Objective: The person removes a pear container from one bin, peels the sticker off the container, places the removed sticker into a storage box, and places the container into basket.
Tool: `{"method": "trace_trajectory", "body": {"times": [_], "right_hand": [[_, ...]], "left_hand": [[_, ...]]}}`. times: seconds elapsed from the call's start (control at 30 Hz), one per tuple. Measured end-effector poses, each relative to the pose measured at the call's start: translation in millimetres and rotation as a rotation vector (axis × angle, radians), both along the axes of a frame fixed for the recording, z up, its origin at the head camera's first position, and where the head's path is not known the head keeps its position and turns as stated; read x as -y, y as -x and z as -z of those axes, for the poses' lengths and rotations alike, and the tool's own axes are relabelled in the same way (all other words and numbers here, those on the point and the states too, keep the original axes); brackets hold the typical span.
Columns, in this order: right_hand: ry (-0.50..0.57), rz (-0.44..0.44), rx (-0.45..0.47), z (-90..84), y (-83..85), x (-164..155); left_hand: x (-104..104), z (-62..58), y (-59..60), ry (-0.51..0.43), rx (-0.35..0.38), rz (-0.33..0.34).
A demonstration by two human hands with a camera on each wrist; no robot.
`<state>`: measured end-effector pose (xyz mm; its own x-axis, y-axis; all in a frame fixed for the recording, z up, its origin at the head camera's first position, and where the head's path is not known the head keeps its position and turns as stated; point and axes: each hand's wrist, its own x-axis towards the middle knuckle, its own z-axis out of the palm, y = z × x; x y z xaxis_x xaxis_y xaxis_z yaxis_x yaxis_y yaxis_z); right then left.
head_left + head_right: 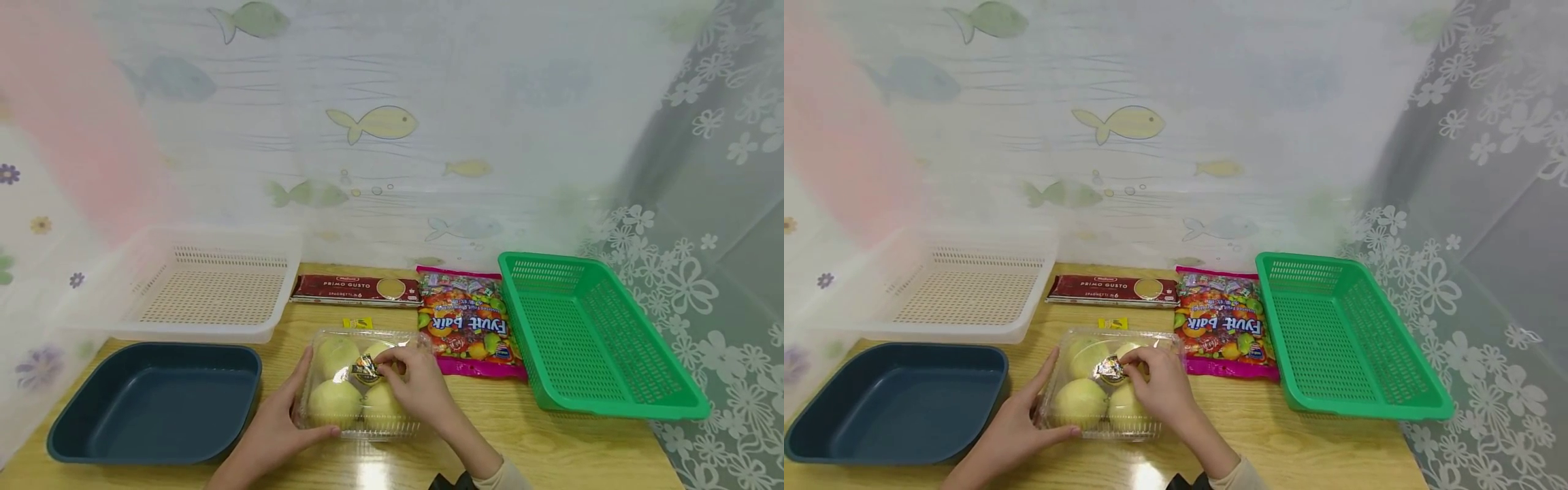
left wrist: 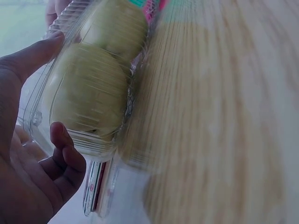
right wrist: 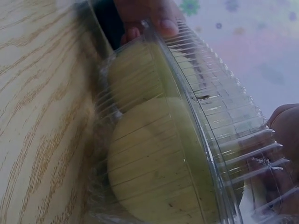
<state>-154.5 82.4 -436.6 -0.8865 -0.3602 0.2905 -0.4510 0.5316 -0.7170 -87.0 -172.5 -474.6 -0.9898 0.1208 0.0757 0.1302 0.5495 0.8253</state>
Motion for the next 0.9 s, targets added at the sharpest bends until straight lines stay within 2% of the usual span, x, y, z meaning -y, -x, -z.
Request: {"method": "trace_trajectory", "body": {"times": [0.2, 0.33, 0.67, 0.77, 0.9], "right_hand": [[0.048, -0.041, 0.083, -1.6, 1.0, -1.4], [0.073, -0.044, 0.092, -2.7, 0.6, -1.8], [-0.085, 0.034, -0.039, -0.7, -4.4, 3.0], [-0.087, 0.049, -0.051, -0.1, -4.8, 3.0], [-0.015, 0.042, -0.029, 0.5, -2.8, 0.9]], "left_hand": [[0.1, -1.2, 0.1, -0.007, 0.020, -0.001], [0.1, -1.8, 0.5, -0.007, 0.025, 0.000], [-0.8, -1.4, -0.2, -0.008, 0.015, 0.002], [-0.8, -1.1, -0.2, -0.009, 0.013, 0.002], [-0.7, -0.6, -0.1, -0.017, 0.012, 0.002]]}}
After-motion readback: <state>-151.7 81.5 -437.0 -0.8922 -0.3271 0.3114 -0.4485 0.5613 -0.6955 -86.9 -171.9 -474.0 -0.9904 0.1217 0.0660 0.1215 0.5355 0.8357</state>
